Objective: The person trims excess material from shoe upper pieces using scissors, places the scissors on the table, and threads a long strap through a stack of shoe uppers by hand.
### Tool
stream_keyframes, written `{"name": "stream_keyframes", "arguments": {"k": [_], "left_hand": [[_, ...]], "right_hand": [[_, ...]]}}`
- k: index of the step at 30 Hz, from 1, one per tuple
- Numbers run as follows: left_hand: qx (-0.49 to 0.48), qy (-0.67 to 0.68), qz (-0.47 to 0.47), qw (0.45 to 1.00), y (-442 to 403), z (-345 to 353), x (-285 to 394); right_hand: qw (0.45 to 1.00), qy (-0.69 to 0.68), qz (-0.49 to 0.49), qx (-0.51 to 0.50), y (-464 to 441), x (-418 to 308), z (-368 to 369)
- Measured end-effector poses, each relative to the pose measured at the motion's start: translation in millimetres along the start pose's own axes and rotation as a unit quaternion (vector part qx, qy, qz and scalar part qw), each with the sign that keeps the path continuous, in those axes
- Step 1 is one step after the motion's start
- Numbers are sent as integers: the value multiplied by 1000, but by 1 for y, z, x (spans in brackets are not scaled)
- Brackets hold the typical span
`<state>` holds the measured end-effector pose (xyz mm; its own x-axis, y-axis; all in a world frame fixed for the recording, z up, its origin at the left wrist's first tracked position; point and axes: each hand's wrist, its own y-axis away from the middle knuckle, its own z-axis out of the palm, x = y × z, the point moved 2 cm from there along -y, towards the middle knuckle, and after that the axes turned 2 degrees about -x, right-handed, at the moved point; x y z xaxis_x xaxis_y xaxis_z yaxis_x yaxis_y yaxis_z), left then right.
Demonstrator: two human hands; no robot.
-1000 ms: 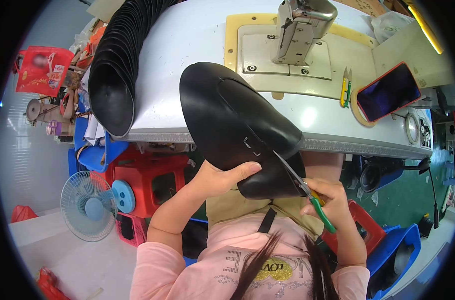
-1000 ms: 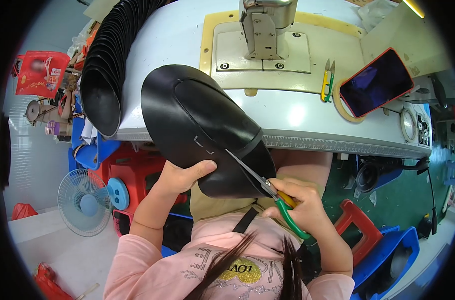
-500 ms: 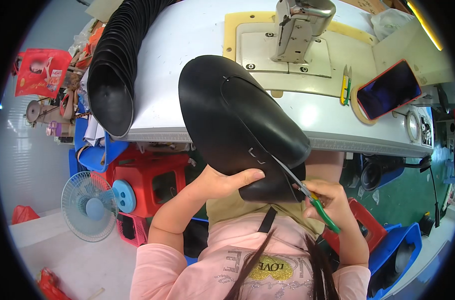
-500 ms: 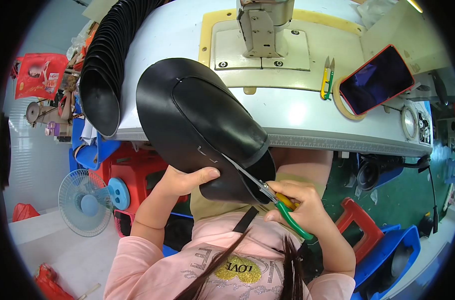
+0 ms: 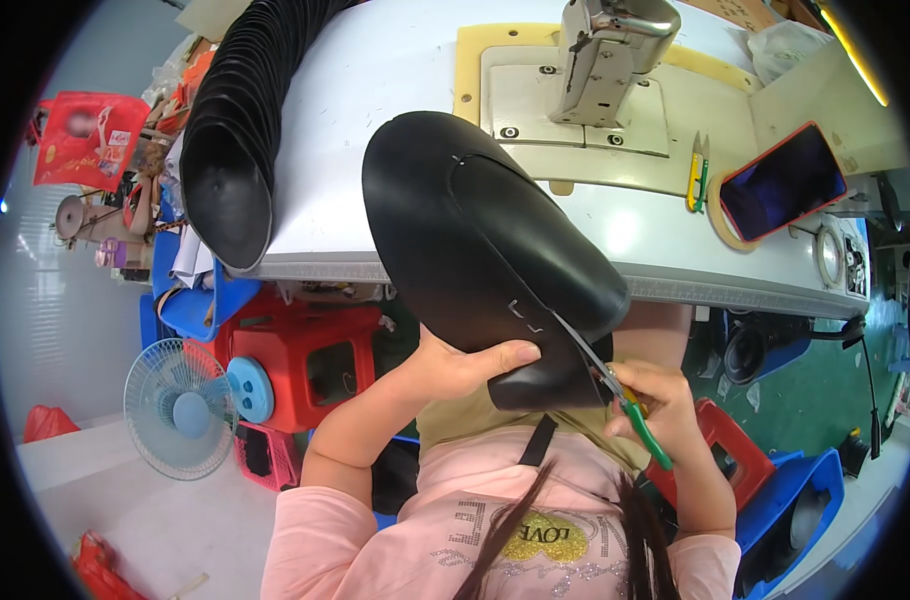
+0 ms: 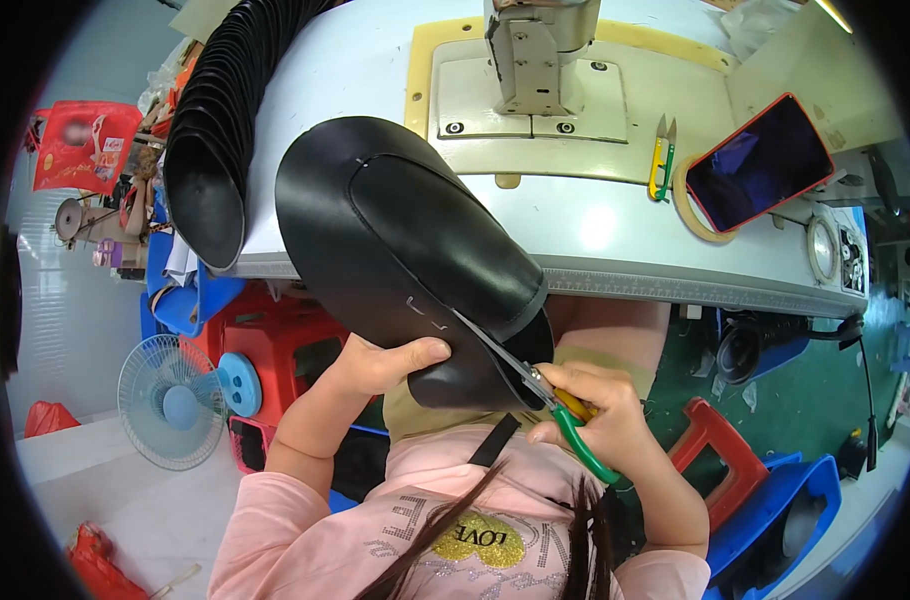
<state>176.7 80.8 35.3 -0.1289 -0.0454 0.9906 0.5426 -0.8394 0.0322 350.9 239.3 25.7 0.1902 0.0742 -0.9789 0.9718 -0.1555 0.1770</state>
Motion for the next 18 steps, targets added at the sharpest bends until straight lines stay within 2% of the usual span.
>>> {"name": "stream_keyframes", "arguments": {"k": [3, 6, 18], "left_hand": [[27, 33, -11, 999, 2, 3, -1], [35, 59, -22, 997, 2, 4, -1], [35, 31, -19, 999, 3, 3, -4]], "right_hand": [[999, -7, -38, 13, -1, 1, 1], [1000, -5, -29, 6, 0, -1, 0], [999, 9, -45, 23, -1, -2, 4]]}}
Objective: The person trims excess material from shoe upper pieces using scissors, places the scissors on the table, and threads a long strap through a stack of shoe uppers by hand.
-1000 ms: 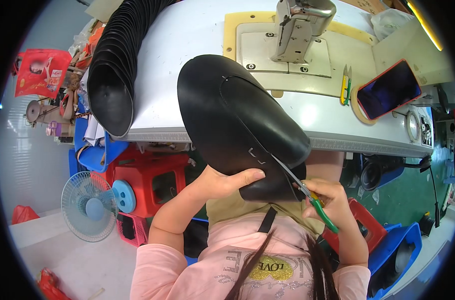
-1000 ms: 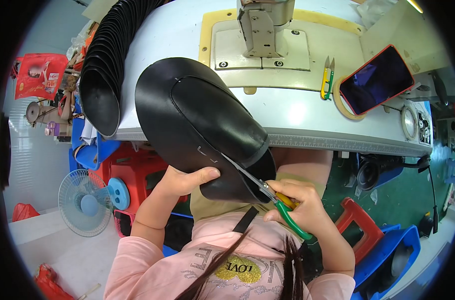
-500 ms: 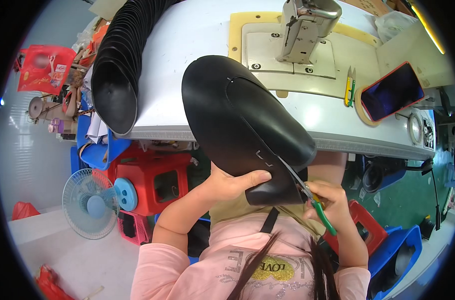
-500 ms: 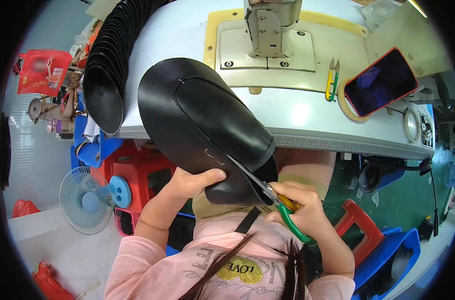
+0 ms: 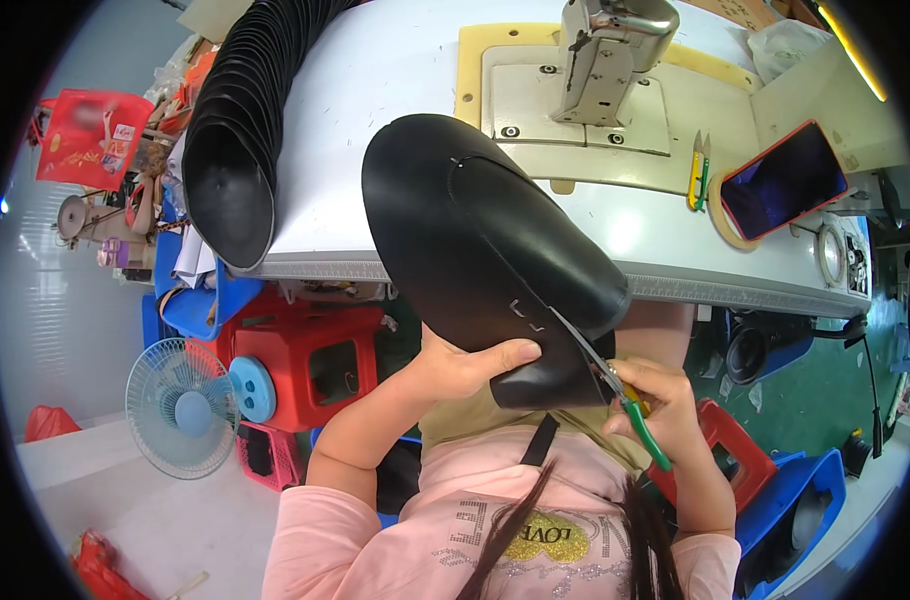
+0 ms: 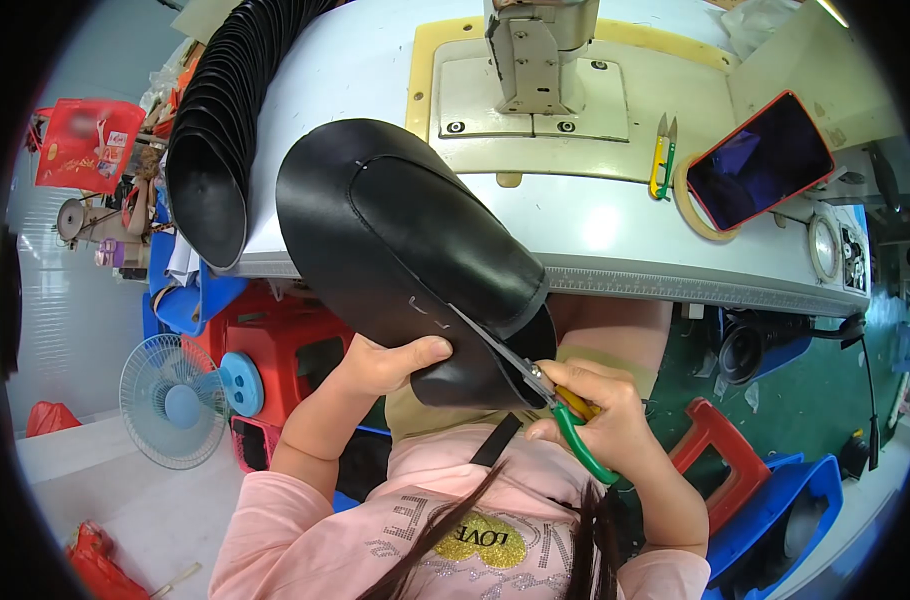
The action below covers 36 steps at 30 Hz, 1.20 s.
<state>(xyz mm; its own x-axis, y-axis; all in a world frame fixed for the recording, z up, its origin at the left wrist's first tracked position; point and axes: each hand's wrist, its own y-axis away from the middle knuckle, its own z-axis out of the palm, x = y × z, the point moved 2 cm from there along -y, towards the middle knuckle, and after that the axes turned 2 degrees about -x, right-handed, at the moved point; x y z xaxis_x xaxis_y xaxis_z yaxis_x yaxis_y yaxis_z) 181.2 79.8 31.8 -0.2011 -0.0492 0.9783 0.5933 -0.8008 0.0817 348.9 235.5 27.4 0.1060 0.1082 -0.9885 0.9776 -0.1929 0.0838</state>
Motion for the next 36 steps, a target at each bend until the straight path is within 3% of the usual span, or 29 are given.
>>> {"name": "stream_keyframes", "arguments": {"k": [6, 10, 12, 14, 16, 18, 20, 21, 24, 25, 26, 28, 31, 34, 36], "left_hand": [[20, 34, -14, 999, 2, -4, 8], [48, 194, 123, 972, -1, -37, 5], [140, 198, 153, 958, -14, -44, 9], [194, 311, 99, 925, -37, -43, -1], [191, 335, 22, 922, -56, -38, -27], [123, 275, -89, 949, -49, -14, -46], [-59, 163, -147, 974, -30, 4, -43], [-211, 72, -196, 955, -24, 0, -37], [-227, -254, -61, 938, -19, -29, 33], [-181, -395, 75, 898, -28, -43, 50], [-126, -519, 209, 819, -41, -52, 66], [-86, -670, 272, 686, -64, -43, 100], [-163, -753, 320, 551, -96, -54, 97], [-312, -751, 151, 562, -106, -53, 105], [-296, -682, 149, 652, -96, -49, 111]], "right_hand": [[996, 87, -2, -5, 3, -7, -6], [997, 46, -34, 46, 4, -8, -16], [996, 31, -32, 78, 1, -10, -19], [995, 46, -56, 73, -11, -18, -13], [990, 99, -78, 61, -22, -17, -4], [994, 71, -48, 72, -30, -4, 5], [996, 36, 5, 81, -33, 5, 9], [997, 15, 12, 80, -32, 6, 8], [995, -24, 41, 85, -24, 20, 1], [987, -100, 85, 88, -20, 27, 0], [987, -106, 90, 84, -21, 27, 1], [986, -115, 97, 73, -25, 25, 2], [997, -39, 20, 61, -32, 20, 12], [997, 24, -36, 68, -35, 13, 17], [994, 56, -63, 76, -35, -2, 14]]}}
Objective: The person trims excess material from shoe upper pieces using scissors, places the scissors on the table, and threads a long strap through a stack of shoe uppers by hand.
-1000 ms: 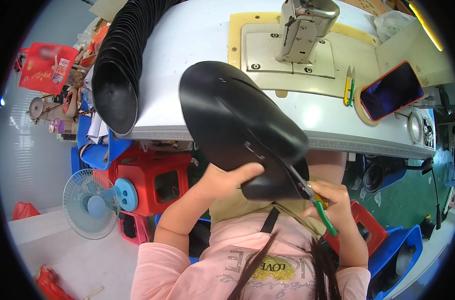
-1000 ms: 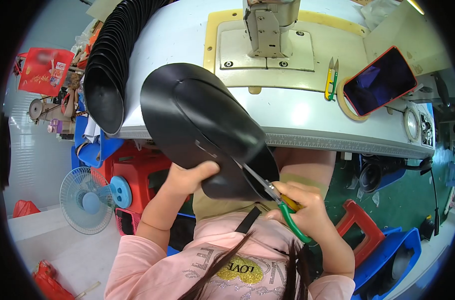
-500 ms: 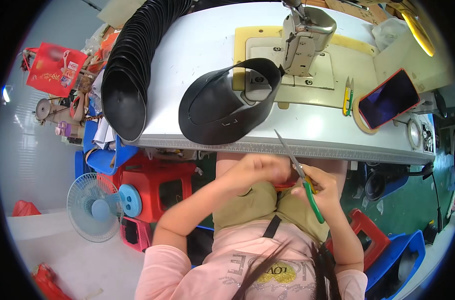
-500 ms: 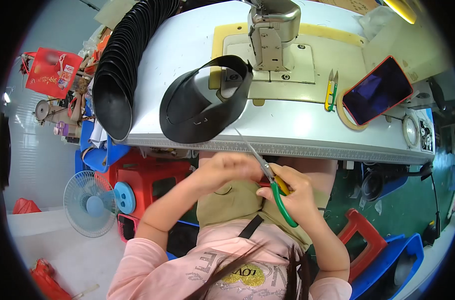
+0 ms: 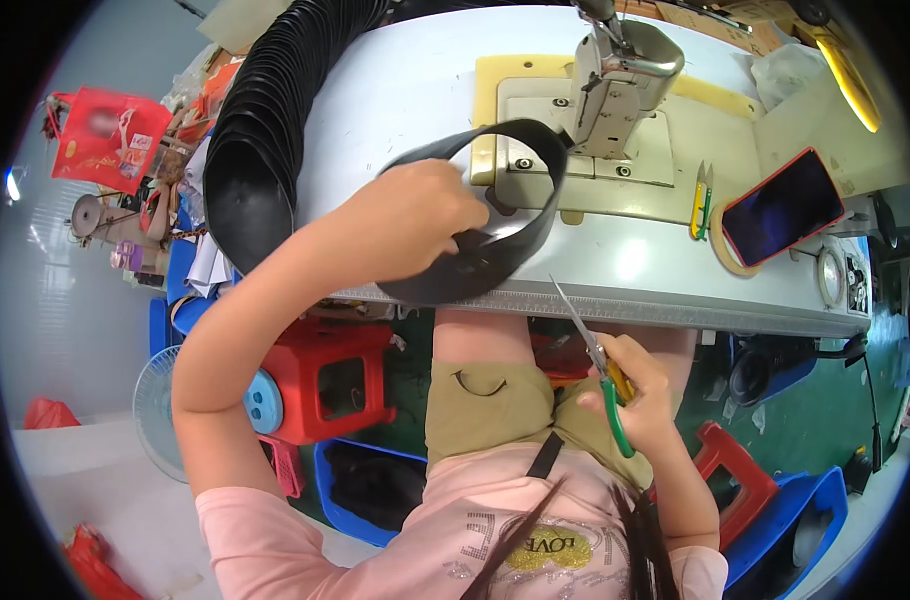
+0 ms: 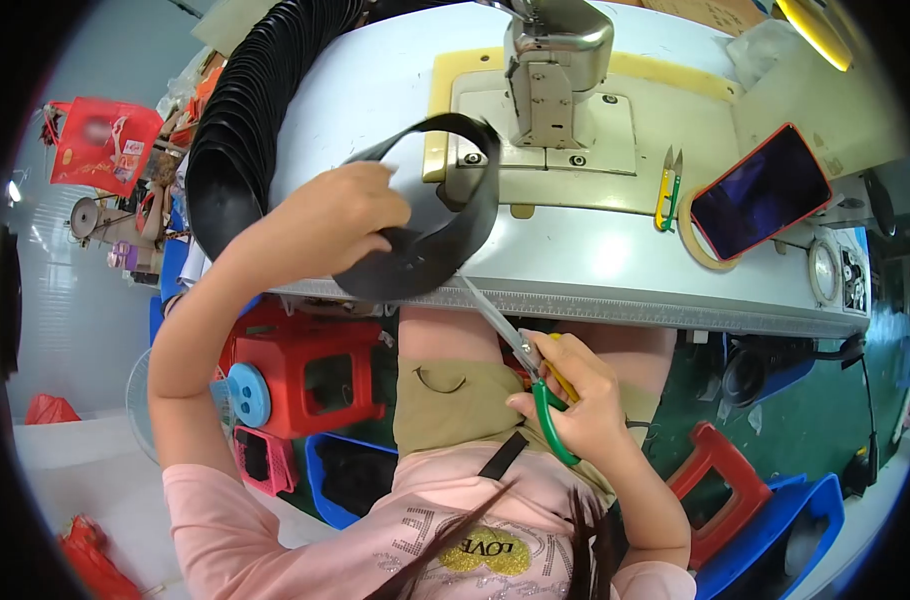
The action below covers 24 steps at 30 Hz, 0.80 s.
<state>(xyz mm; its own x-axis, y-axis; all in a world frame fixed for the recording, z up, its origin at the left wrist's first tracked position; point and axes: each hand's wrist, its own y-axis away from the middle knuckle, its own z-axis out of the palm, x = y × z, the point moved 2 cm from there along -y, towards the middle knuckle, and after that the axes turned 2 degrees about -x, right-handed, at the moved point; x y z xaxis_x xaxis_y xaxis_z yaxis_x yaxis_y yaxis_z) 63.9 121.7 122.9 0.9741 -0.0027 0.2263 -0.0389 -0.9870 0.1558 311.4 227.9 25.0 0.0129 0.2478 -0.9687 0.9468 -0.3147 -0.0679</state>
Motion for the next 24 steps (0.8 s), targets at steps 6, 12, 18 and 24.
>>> {"name": "stream_keyframes", "arguments": {"k": [6, 12, 18, 24], "left_hand": [[82, 448, -102, 884, 17, 38, 20], [135, 680, -108, 713, 15, 67, 35], [194, 721, -36, 664, 7, 90, 34], [234, 781, -37, 578, 1, 94, 41]], "right_hand": [[993, 73, -86, 22, -14, -15, -2], [993, 102, -58, -8, -23, -6, -15], [994, 27, -19, -101, -21, 6, -19], [992, -60, -36, -105, -20, 17, -12]]}}
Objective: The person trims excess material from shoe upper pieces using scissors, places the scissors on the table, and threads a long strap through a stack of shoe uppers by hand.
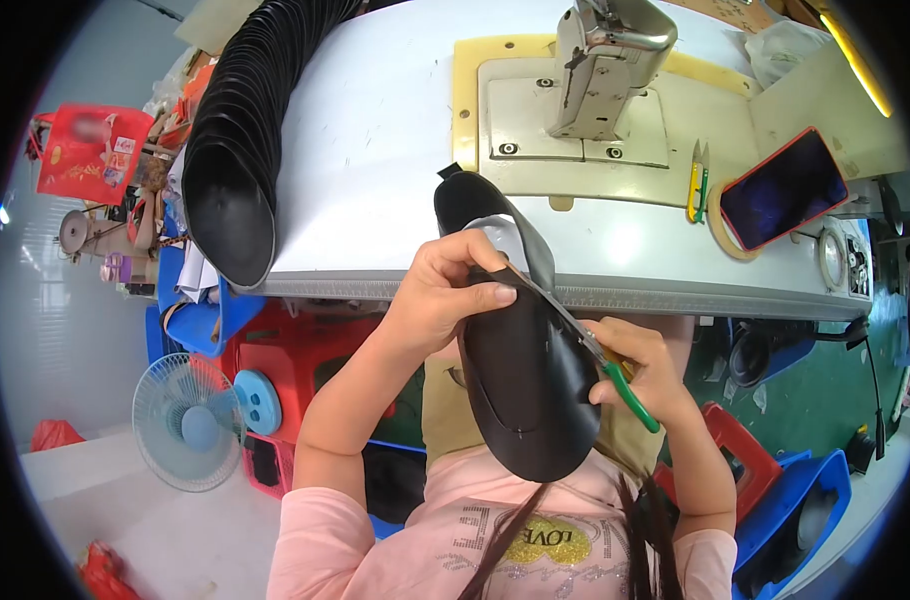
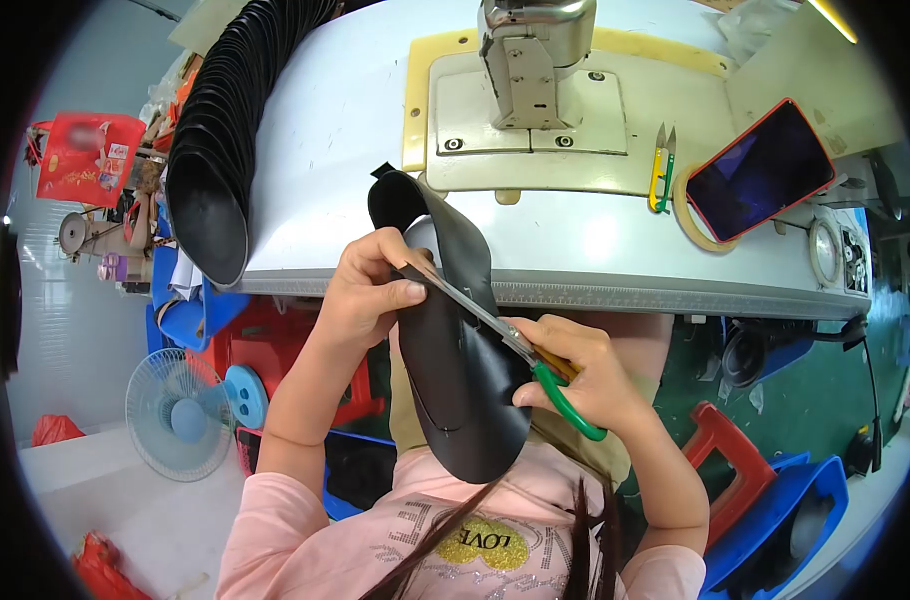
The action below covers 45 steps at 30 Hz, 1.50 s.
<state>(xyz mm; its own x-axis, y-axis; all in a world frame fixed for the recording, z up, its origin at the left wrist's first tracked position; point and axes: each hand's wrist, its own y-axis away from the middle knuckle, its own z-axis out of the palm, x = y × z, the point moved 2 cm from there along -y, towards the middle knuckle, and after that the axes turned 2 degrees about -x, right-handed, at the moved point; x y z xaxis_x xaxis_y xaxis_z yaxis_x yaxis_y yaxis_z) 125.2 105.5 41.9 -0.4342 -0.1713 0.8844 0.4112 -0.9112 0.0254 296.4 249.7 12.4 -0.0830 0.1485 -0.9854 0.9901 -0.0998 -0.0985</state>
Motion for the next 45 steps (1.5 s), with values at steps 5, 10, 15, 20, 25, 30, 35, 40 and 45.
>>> {"name": "stream_keyframes", "arguments": {"k": [5, 10, 15, 20, 25, 30, 35, 40, 45], "left_hand": [[15, 7, -11, 1000, -2, 1, -4], [31, 6, -15, 999, -5, 3, -5], [51, 13, -25, 998, -6, 7, -3], [36, 20, -30, 999, -8, 6, -3], [31, 18, -31, 999, -8, 5, -4], [18, 17, -38, 999, -8, 4, -3], [14, -25, -63, 998, -5, 5, 7], [19, -124, -88, 988, -4, 6, 23], [-32, -219, -67, 973, -2, 7, 37]], "right_hand": [[1000, 0, 24, -6, 2, -2, -4], [999, 29, 31, 5, 3, -5, -4], [999, 18, 45, 24, 5, -5, -1], [995, -31, 73, 60, 9, -2, 7], [994, -19, 81, 66, 10, -4, 6], [994, 4, 89, 66, 11, -8, 4], [994, 67, 75, 32, 9, -17, -5], [991, 114, 68, 12, 10, -22, -10], [988, 143, 57, -4, 12, -26, -11]]}}
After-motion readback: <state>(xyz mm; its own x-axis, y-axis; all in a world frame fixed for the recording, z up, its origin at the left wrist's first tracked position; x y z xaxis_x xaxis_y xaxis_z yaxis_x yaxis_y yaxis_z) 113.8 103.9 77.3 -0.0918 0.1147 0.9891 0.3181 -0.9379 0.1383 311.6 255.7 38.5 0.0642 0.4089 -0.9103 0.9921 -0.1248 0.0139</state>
